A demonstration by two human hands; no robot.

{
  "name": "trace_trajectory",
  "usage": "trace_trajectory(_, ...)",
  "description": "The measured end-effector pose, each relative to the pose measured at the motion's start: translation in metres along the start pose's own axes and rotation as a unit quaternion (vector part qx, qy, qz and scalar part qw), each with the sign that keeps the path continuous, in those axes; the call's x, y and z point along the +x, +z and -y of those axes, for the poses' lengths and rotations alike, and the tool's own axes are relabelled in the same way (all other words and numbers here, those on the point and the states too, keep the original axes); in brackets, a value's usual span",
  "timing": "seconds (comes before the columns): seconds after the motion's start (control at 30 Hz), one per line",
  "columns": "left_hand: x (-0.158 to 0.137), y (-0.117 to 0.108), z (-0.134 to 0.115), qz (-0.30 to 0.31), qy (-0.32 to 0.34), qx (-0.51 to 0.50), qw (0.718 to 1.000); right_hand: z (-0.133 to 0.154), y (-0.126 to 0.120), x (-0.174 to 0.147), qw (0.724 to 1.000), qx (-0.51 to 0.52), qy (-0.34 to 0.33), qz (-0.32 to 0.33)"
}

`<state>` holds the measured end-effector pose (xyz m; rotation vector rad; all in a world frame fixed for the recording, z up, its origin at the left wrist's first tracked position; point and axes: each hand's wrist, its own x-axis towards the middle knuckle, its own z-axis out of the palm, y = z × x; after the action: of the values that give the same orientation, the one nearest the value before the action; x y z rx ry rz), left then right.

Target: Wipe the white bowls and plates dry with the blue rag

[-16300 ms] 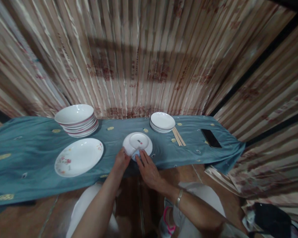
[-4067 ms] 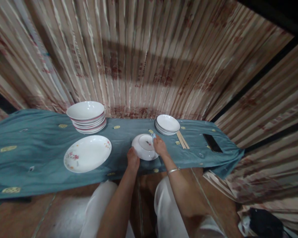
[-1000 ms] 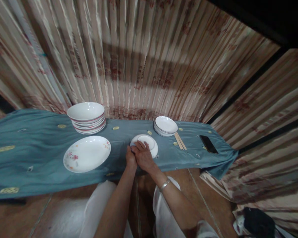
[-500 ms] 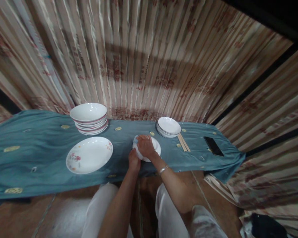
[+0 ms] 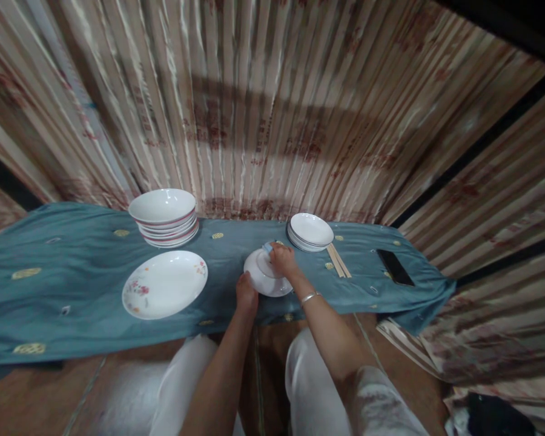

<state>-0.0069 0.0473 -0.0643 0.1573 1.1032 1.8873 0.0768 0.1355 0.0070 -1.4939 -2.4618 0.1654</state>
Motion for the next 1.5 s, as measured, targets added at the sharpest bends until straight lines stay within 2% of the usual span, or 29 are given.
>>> trace_trajectory(0.33,-0.008,0.009,-0.006,-0.043,-0.032,-0.028,0.998,-0.028,0.001,-0.023,0.997,0.027,0.072,-0.024)
trace_trajectory(0.57,-0.008,0.010,-0.010,-0.043,-0.037,-0.033,0.998,-0.039,0.014,-0.051,0.990,0.076,0.077,-0.091)
trace_trajectory(0.73,-0.010,0.010,-0.012,-0.057,-0.034,-0.034,0.997,-0.043,0.025,-0.079,0.985,0.074,0.050,-0.145)
trace_trajectory(1.0,-0.009,0.012,-0.011,-0.063,-0.014,-0.030,0.997,-0.049,0.031,-0.107,0.991,0.064,0.019,-0.117)
trace_trajectory(1.27,-0.011,0.011,-0.018,-0.046,-0.020,-0.014,0.999,-0.058,0.009,-0.116,0.994,0.082,-0.002,-0.078)
trace_trajectory(1.5,-0.023,0.031,-0.029,-0.054,-0.038,-0.013,0.998,-0.069,-0.005,-0.115,0.989,0.125,0.038,-0.066)
